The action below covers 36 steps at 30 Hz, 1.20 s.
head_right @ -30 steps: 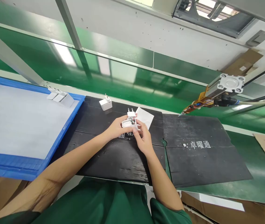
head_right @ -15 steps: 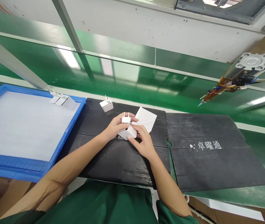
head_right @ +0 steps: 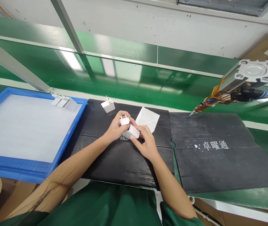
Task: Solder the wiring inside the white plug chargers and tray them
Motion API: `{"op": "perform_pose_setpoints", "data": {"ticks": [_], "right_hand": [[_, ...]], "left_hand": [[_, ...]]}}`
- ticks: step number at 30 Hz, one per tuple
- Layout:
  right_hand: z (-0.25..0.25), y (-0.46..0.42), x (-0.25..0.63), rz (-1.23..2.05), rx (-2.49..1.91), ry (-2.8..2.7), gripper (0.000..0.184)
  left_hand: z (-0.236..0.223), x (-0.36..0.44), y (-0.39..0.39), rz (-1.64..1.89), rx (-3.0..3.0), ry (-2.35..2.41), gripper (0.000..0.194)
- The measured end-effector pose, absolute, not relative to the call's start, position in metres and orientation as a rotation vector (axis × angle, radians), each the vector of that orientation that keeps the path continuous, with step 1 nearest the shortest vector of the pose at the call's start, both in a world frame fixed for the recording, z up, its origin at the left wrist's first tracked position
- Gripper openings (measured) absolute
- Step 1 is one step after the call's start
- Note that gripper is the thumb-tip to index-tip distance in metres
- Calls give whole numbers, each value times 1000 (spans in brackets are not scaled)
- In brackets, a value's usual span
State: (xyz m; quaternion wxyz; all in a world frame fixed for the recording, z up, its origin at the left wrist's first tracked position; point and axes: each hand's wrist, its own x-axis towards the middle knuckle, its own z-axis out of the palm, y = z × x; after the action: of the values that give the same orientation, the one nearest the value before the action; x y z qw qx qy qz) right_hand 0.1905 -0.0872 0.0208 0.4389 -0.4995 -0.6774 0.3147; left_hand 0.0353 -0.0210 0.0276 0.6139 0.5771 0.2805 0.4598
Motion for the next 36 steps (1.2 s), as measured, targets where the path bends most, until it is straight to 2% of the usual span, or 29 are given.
{"op": "perform_pose_setpoints", "data": {"ticks": [3, 8, 14, 23, 28, 36], "right_hand": [[19, -87, 190, 776, -1235, -1666, 30], [19, -85, 193, 713, -1289, -1596, 31], [19, -85, 193, 622, -1303, -1597, 30], [22, -86, 194, 479, -1297, -1662, 30], [22, -86, 192, 445, -1255, -1704, 29], [18, -87, 191, 357, -1228, -1715, 38]], "left_hand": [[26, 33, -20, 1036, 1387, 644, 27], [32, 21, -15, 946, 1587, 525, 50], [43, 14, -13, 900, 1884, 664, 37], [36, 18, -16, 919, 1869, 776, 40], [34, 23, -21, 950, 1852, 660, 43], [26, 26, -22, 986, 1936, 628, 41]]}}
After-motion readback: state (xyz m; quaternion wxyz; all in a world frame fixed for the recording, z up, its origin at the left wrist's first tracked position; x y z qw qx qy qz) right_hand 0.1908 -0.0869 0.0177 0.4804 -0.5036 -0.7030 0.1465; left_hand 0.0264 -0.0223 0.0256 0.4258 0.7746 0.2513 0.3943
